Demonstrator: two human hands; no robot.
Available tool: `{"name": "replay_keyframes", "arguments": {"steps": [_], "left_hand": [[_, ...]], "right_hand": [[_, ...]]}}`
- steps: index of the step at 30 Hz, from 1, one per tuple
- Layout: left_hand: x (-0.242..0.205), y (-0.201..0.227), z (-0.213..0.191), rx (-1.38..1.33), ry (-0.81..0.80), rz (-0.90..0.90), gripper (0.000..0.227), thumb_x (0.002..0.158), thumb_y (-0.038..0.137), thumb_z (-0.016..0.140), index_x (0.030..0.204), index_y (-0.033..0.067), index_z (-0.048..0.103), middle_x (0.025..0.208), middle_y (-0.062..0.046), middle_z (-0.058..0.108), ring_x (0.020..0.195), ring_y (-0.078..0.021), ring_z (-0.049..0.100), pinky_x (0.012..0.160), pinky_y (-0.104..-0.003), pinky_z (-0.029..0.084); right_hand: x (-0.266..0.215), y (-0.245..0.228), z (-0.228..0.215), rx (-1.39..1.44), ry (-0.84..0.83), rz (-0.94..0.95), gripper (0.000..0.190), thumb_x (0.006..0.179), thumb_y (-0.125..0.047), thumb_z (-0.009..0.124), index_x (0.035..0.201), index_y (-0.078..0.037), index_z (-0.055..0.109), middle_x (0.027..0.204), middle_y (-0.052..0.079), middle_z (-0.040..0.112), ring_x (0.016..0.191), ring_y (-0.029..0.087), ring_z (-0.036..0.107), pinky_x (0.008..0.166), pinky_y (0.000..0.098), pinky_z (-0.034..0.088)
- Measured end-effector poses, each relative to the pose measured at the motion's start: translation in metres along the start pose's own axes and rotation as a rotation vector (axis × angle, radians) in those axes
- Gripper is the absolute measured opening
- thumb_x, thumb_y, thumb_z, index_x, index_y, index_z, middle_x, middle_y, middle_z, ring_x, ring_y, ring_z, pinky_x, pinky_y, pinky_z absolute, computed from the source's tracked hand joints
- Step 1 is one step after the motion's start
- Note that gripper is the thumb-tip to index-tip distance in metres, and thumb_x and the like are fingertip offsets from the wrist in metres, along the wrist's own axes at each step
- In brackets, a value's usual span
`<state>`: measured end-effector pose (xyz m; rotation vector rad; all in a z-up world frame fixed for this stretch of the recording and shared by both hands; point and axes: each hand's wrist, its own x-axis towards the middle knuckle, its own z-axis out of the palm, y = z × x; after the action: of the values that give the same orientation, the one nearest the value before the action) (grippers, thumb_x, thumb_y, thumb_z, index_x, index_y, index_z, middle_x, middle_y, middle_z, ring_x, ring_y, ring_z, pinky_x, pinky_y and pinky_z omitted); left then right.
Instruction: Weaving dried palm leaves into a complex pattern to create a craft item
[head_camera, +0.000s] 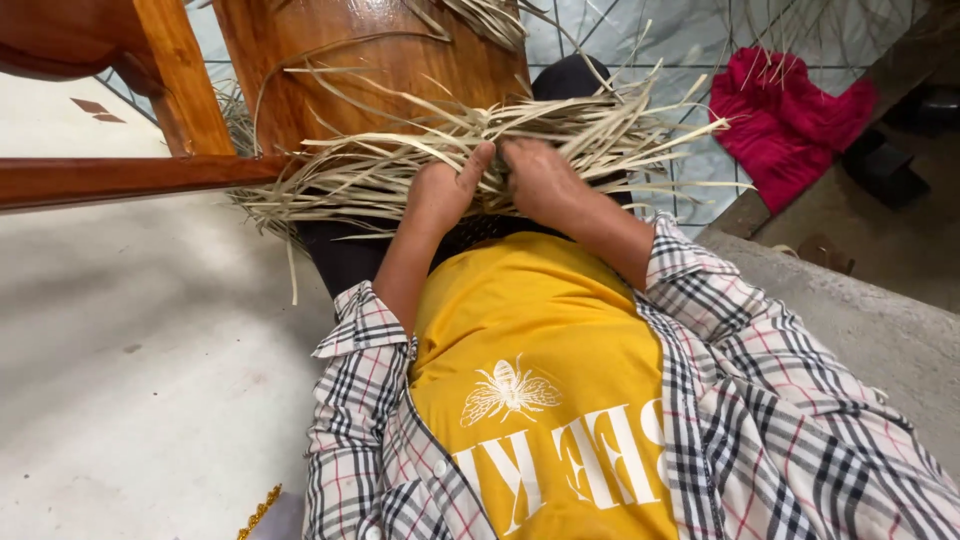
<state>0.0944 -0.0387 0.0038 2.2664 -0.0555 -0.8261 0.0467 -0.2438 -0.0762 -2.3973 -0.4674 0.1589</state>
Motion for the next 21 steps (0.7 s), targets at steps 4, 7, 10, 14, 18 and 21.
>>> {"name": "replay_keyframes", "arguments": {"steps": [4,7,10,14,18,21], "left_hand": [[-0.046,0.069,-0.013,-0.511,-0.117,-0.294,0.118,0.094,0.083,0.044,0.152,-0.0195,0.031,0.156,-0.043,0.033,0.146,-0.0533,0.039,0.121,-0.069,0.033],[-0.067,0.090,-0.025,-0.773,-0.092,-0.431,0.122,0.092,0.074,0.055,0.159,-0.0193,0.013,0.164,-0.045,0.008,0.155,-0.0565,0.014,0.126,-0.073,0.014],[-0.070,0.063,-0.034,-0.833,-0.088,-0.340,0.113,0.097,0.069,0.051,0.157,-0.0214,0.019,0.166,-0.043,0.004,0.155,-0.0590,-0.001,0.125,-0.073,0.004],[-0.059,-0.020,-0.021,-0.603,-0.053,-0.145,0.067,0.099,0.074,0.057,0.103,0.0077,0.050,0.104,-0.020,0.030,0.096,-0.0342,0.023,0.086,-0.050,0.023],[-0.064,-0.028,-0.006,-0.559,0.014,0.027,0.061,0.106,0.040,0.074,0.057,0.0152,0.047,0.044,0.005,0.034,0.041,-0.0061,0.020,0.044,-0.024,0.024],[-0.055,-0.052,0.003,-0.663,0.038,0.024,0.051,0.110,0.036,0.066,0.068,0.0116,0.053,0.048,0.004,0.041,0.044,-0.0073,0.025,0.049,-0.024,0.029]], "right_hand": [[0.012,-0.042,-0.001,0.631,-0.228,0.528,0.063,0.088,-0.023,0.064,0.149,-0.010,0.051,0.137,0.025,0.065,0.136,0.041,0.057,0.112,0.0543,0.048],[0.016,-0.096,-0.036,0.927,-0.266,0.755,0.090,0.081,-0.006,0.060,0.166,-0.005,0.030,0.164,0.027,0.040,0.153,0.043,0.036,0.125,0.0563,0.032],[0.020,-0.096,-0.024,1.321,-0.142,0.752,0.101,0.079,0.014,0.060,0.167,0.002,0.012,0.168,0.037,0.022,0.153,0.053,0.030,0.124,0.0586,0.034],[0.017,-0.013,0.031,1.408,-0.169,0.690,0.059,0.083,0.008,0.071,0.139,0.008,0.056,0.126,0.027,0.070,0.111,0.040,0.072,0.092,0.0495,0.063],[0.018,-0.021,0.019,1.176,-0.288,0.664,0.046,0.089,-0.004,0.072,0.133,0.007,0.063,0.117,0.024,0.074,0.104,0.034,0.074,0.086,0.0500,0.062],[0.019,-0.031,0.009,0.990,-0.307,0.618,0.043,0.089,-0.007,0.066,0.130,0.005,0.067,0.112,0.021,0.074,0.106,0.035,0.073,0.087,0.0540,0.060]]}}
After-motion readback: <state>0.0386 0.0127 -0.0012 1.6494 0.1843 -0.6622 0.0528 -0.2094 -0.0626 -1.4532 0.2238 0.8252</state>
